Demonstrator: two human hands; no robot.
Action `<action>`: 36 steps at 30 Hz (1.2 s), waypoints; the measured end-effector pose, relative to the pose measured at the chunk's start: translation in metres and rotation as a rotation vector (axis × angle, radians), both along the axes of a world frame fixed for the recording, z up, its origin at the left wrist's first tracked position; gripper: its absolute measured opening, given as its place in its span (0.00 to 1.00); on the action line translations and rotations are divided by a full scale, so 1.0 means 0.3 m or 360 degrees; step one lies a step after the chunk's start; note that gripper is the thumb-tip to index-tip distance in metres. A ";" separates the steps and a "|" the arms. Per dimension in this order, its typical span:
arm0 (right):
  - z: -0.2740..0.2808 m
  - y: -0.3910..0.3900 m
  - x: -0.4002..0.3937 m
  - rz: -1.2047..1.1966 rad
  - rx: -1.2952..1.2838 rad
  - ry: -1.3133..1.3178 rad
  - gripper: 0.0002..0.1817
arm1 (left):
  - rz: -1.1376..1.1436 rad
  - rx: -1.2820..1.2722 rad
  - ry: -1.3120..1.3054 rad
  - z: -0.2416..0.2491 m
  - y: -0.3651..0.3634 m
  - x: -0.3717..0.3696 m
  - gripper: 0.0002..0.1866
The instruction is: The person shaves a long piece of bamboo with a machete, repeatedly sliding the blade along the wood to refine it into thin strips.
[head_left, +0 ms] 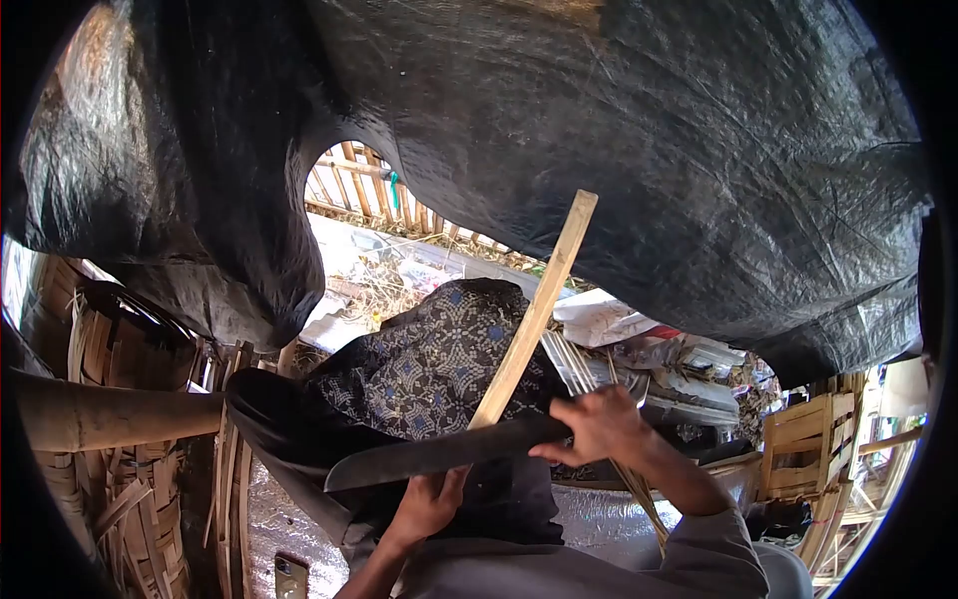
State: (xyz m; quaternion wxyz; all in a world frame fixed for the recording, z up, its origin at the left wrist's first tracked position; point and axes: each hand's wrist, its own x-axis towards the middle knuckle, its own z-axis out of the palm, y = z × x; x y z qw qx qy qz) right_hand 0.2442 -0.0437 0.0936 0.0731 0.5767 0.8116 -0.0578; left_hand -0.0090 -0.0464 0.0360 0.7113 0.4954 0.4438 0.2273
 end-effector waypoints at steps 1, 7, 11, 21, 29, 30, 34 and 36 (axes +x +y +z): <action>-0.003 0.018 0.028 -0.0087 -0.0037 0.0017 0.34 | 0.0009 0.0337 0.0125 -0.007 -0.002 -0.003 0.20; 0.005 0.135 0.113 -0.0930 0.0007 0.0827 0.22 | 0.0014 0.0324 0.0309 0.019 -0.024 -0.002 0.20; 0.031 0.060 -0.024 -0.0587 -0.0479 0.0750 0.24 | 0.0053 0.0129 0.0132 -0.001 -0.026 -0.009 0.20; -0.006 0.167 0.169 -0.0780 0.0219 0.0596 0.25 | -0.0026 0.0202 0.0197 -0.006 -0.036 -0.109 0.19; 0.072 0.061 -0.053 -0.0326 -0.0281 0.0082 0.26 | -0.0047 -0.0041 0.0148 -0.066 -0.042 -0.101 0.21; 0.089 0.060 -0.073 -0.0067 -0.0266 -0.0320 0.25 | -0.0063 -0.0041 0.0154 -0.074 -0.048 -0.113 0.21; 0.057 0.131 0.069 -0.0551 -0.0168 0.0212 0.26 | -0.0068 0.0105 0.0277 -0.029 -0.056 -0.175 0.20; 0.003 0.159 0.183 -0.0895 -0.0016 0.0690 0.25 | -0.0084 0.0113 0.0310 -0.006 -0.051 -0.173 0.20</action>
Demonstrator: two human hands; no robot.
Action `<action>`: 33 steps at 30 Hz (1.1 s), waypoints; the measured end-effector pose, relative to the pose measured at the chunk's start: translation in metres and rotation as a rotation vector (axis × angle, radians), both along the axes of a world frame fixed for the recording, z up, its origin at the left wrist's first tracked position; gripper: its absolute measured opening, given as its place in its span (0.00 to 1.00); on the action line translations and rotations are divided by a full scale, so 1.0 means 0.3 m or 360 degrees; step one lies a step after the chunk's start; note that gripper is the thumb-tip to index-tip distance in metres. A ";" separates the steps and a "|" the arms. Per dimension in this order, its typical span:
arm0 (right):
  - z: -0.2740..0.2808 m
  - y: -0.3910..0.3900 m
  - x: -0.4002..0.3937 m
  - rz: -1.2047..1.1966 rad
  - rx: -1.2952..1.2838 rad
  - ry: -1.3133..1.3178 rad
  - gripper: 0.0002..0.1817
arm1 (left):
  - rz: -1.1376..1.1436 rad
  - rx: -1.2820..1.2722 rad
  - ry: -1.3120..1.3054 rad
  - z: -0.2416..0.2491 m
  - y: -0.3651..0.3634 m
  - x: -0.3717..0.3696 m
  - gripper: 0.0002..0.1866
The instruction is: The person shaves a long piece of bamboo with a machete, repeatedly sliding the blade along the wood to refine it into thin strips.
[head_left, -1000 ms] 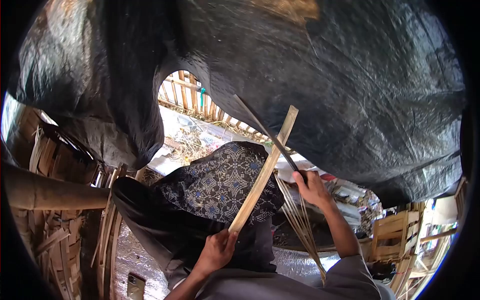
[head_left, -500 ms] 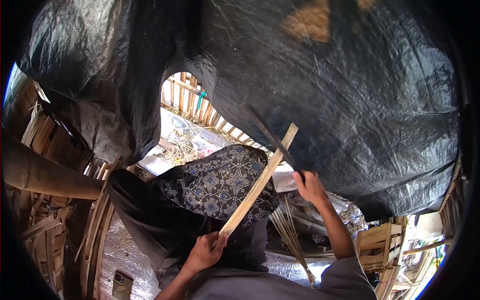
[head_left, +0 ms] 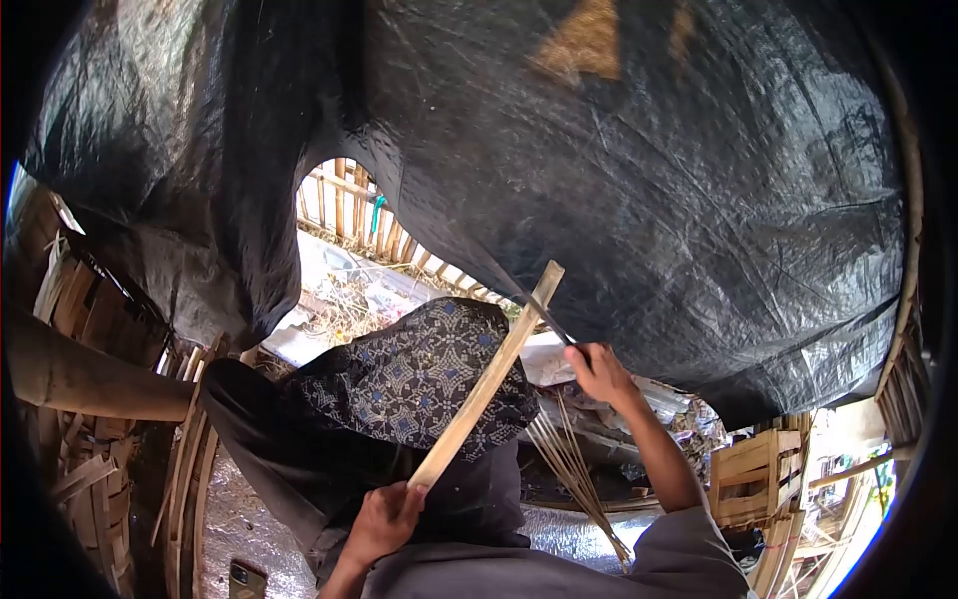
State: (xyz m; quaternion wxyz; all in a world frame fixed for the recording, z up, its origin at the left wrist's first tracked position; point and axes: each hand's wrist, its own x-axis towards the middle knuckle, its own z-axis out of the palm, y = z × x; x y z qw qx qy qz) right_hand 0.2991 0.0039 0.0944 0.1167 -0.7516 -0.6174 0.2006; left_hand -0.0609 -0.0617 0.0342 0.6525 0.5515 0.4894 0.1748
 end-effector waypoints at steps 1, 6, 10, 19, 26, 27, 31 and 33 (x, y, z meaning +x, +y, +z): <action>-0.014 -0.006 0.002 -0.0002 0.0021 0.0003 0.25 | 0.0010 0.0162 0.0068 0.009 -0.001 0.014 0.20; 0.050 -0.078 -0.117 0.0041 -0.0005 -0.0046 0.25 | 0.0035 0.0182 -0.0068 0.009 0.015 0.021 0.22; 0.023 -0.136 -0.196 0.0748 -0.0153 -0.0543 0.30 | -0.0054 0.0133 -0.0031 -0.016 0.014 0.012 0.18; -0.070 -0.028 0.010 -0.0304 -0.0250 0.0232 0.30 | 0.0011 -0.0035 0.0145 0.068 0.009 -0.023 0.21; -0.041 -0.163 -0.168 0.0940 -0.0126 -0.0486 0.34 | -0.0110 0.0429 0.0198 -0.079 -0.014 -0.074 0.07; -0.043 -0.152 -0.155 0.0983 -0.0167 -0.0556 0.35 | -0.0321 0.1159 0.0301 -0.143 -0.023 -0.112 0.10; -0.107 -0.087 0.020 0.0017 -0.0018 0.0032 0.33 | -0.0700 0.1698 0.0373 -0.099 0.002 -0.143 0.24; -0.142 -0.043 0.104 -0.0248 0.0191 0.0376 0.34 | -0.0557 0.1929 0.0405 -0.067 -0.012 -0.082 0.23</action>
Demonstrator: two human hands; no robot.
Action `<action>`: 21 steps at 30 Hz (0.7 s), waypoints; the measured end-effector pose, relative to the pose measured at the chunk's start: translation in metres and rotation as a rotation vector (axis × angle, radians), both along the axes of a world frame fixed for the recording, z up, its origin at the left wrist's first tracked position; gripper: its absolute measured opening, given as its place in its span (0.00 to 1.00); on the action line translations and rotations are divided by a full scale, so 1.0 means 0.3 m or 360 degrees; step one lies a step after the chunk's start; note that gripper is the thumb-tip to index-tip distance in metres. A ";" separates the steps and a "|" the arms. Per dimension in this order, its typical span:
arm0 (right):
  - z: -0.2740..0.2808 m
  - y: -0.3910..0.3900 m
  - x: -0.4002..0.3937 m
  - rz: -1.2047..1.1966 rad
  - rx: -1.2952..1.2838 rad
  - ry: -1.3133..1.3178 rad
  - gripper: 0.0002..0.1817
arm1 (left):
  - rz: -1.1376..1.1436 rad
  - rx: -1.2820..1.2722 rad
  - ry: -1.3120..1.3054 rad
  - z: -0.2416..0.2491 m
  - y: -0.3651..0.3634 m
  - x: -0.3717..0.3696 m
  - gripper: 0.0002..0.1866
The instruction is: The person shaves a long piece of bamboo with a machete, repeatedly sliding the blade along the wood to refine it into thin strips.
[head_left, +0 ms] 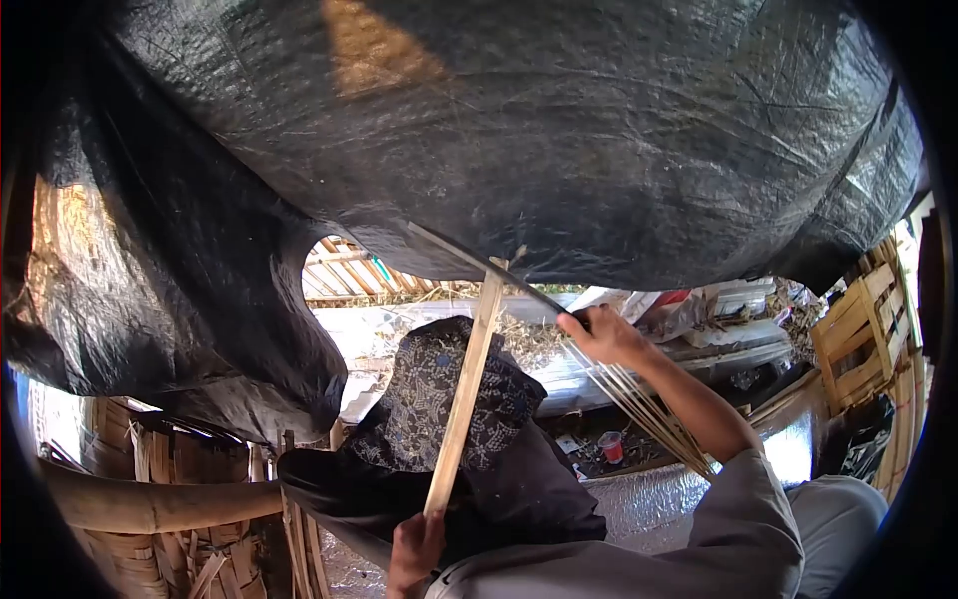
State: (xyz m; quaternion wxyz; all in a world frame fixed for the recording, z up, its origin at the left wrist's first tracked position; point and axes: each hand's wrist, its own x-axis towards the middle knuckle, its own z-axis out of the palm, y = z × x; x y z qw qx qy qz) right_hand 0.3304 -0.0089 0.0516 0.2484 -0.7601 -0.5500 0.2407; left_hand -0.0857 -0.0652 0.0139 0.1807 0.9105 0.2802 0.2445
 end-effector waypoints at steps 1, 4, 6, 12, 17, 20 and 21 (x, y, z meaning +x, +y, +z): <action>-0.010 -0.009 -0.025 -0.0122 -0.0026 -0.0465 0.37 | 0.0086 0.0234 -0.0086 0.005 0.000 0.029 0.22; 0.048 -0.060 -0.095 -0.0130 -0.0101 -0.0407 0.39 | 0.0001 -0.0017 -0.0097 -0.041 -0.002 0.012 0.20; 0.065 -0.104 -0.145 0.0103 -0.0222 -0.0267 0.36 | 0.0078 -0.0387 -0.0078 -0.064 0.000 -0.015 0.19; 0.163 -0.158 -0.275 0.0996 -0.0328 -0.0910 0.37 | 0.0127 -0.0745 -0.0131 -0.045 -0.011 -0.002 0.11; -0.022 -0.016 -0.031 -0.0034 0.0040 -0.0266 0.35 | 0.0287 -0.0504 -0.0129 -0.057 -0.034 -0.016 0.09; -0.017 0.046 0.053 -0.0751 -0.0371 0.1609 0.33 | 0.0520 -0.0653 -0.0225 -0.041 -0.038 0.008 0.08; 0.002 0.044 0.037 -0.1026 -0.0524 0.1833 0.32 | 0.0544 -0.0627 -0.0253 -0.005 -0.016 0.022 0.08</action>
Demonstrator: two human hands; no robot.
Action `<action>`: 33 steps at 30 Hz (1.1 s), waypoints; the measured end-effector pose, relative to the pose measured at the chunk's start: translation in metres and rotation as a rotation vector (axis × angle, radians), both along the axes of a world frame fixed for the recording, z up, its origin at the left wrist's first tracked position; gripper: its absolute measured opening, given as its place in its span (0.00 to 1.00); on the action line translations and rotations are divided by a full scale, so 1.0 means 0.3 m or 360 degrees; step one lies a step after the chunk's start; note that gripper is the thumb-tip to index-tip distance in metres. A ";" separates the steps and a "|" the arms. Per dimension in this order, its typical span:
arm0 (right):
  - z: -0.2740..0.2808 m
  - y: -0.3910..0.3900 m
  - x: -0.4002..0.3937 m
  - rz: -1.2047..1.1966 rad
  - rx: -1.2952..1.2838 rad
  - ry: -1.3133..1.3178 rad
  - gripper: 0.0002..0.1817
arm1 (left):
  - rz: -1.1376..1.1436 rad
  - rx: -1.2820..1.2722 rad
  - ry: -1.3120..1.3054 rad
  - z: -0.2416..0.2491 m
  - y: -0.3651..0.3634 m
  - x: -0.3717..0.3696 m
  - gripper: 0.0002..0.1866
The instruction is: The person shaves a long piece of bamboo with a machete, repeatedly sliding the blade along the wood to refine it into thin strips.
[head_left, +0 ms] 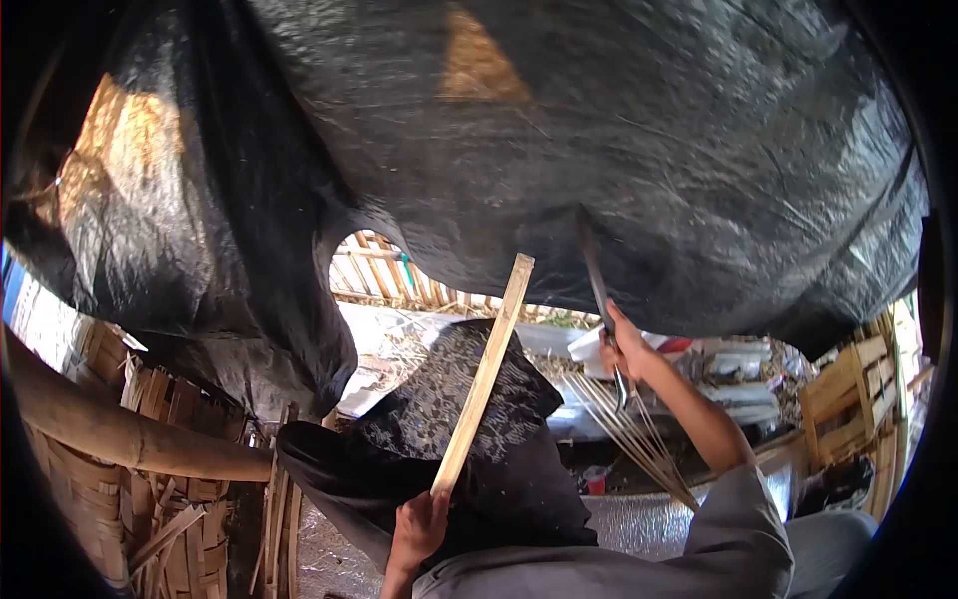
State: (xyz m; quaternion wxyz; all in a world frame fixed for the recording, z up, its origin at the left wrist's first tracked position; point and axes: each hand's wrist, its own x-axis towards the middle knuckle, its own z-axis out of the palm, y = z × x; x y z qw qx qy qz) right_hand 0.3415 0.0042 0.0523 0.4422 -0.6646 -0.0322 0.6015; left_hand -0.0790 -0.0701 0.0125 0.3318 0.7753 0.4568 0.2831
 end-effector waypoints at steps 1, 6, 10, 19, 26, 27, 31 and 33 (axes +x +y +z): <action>-0.017 -0.016 -0.008 -0.0081 -0.0054 0.0126 0.32 | 0.0087 -0.0328 -0.0151 0.060 0.011 0.014 0.12; -0.068 -0.136 -0.125 -0.0072 0.0032 -0.0042 0.35 | 0.0314 -0.1083 -0.0613 0.087 0.030 0.056 0.18; 0.010 -0.218 -0.240 -0.0084 0.0030 -0.0006 0.36 | 0.0034 -0.1497 -0.1025 0.187 0.093 0.097 0.18; -0.038 -0.287 -0.230 0.0834 0.1009 -0.1475 0.22 | -0.0305 -0.1557 -0.1182 0.099 0.257 0.232 0.18; 0.054 -0.198 -0.450 0.1552 0.0393 -0.2266 0.30 | -0.0443 -0.1629 -0.1062 0.096 0.274 0.201 0.15; 0.067 -0.188 -0.455 0.1702 0.0163 -0.2128 0.29 | -0.0422 -0.1710 -0.1108 0.087 0.262 0.172 0.16; -0.015 -0.201 -0.427 0.1522 0.0630 -0.2305 0.30 | -0.0511 -0.1490 -0.0861 -0.031 0.185 -0.003 0.18; -0.023 -0.219 -0.433 0.1493 0.0540 -0.2271 0.29 | -0.0557 -0.1695 -0.0879 -0.025 0.127 -0.057 0.18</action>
